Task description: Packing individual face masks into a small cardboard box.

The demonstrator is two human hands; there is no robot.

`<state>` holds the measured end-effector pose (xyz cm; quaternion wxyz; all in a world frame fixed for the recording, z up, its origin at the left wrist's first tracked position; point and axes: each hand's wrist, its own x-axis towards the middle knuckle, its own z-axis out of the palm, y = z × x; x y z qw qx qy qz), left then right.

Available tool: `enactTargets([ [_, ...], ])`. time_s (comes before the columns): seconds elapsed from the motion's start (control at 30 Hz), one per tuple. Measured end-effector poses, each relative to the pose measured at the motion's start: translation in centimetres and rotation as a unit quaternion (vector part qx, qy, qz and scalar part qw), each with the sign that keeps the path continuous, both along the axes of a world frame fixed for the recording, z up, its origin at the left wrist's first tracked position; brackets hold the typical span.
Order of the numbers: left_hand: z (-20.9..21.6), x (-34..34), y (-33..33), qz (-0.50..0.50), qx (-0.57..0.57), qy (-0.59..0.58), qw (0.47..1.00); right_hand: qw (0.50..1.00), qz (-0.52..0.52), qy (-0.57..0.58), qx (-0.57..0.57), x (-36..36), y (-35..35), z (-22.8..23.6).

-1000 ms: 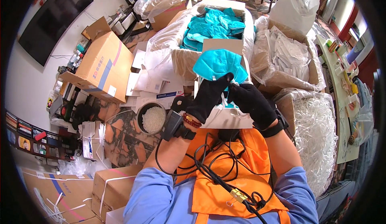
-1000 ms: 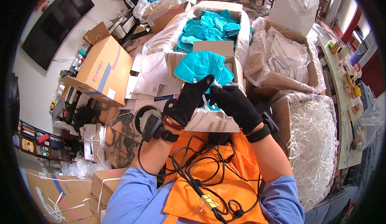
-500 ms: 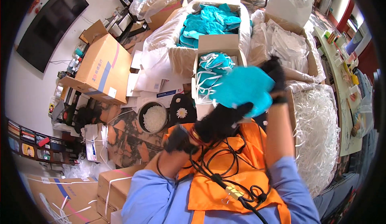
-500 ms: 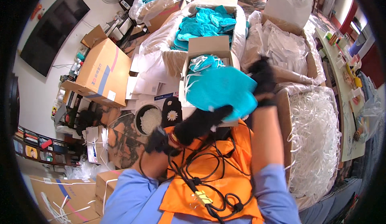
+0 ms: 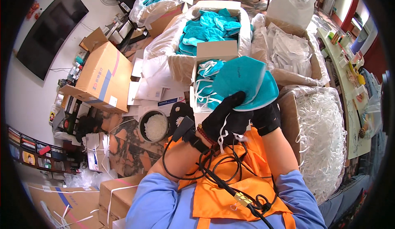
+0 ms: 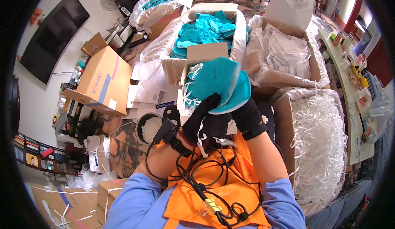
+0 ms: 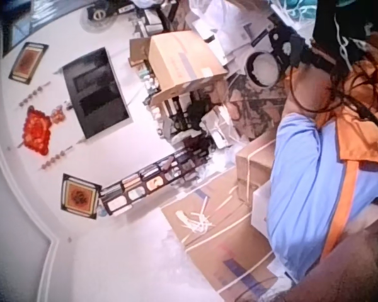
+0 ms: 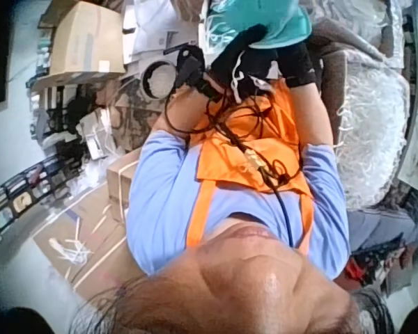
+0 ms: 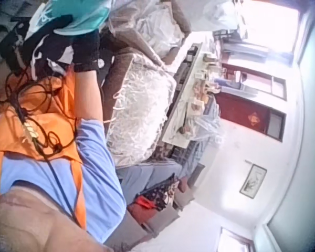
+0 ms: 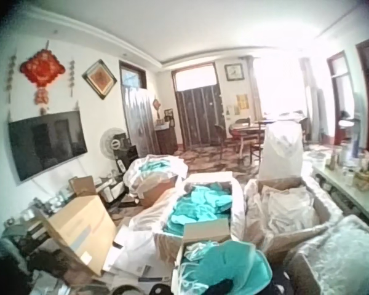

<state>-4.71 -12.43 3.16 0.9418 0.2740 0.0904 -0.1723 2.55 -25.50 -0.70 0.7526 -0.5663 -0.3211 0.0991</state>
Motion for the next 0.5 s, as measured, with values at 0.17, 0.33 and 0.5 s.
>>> enactTargets([
  [0.17,-1.4,-0.7,0.4,-0.098,-0.168,0.035,0.98,0.994,0.101,-0.026,-0.007,2.6,1.1,0.0],
  [0.33,2.2,-1.9,-1.0,0.008,-0.063,0.008,0.998,0.997,0.072,0.01,-0.035,1.6,1.2,0.2],
  [0.5,-6.3,3.7,4.7,-0.12,0.079,-0.216,0.966,0.96,0.045,0.271,0.056,3.0,0.2,1.7],
])
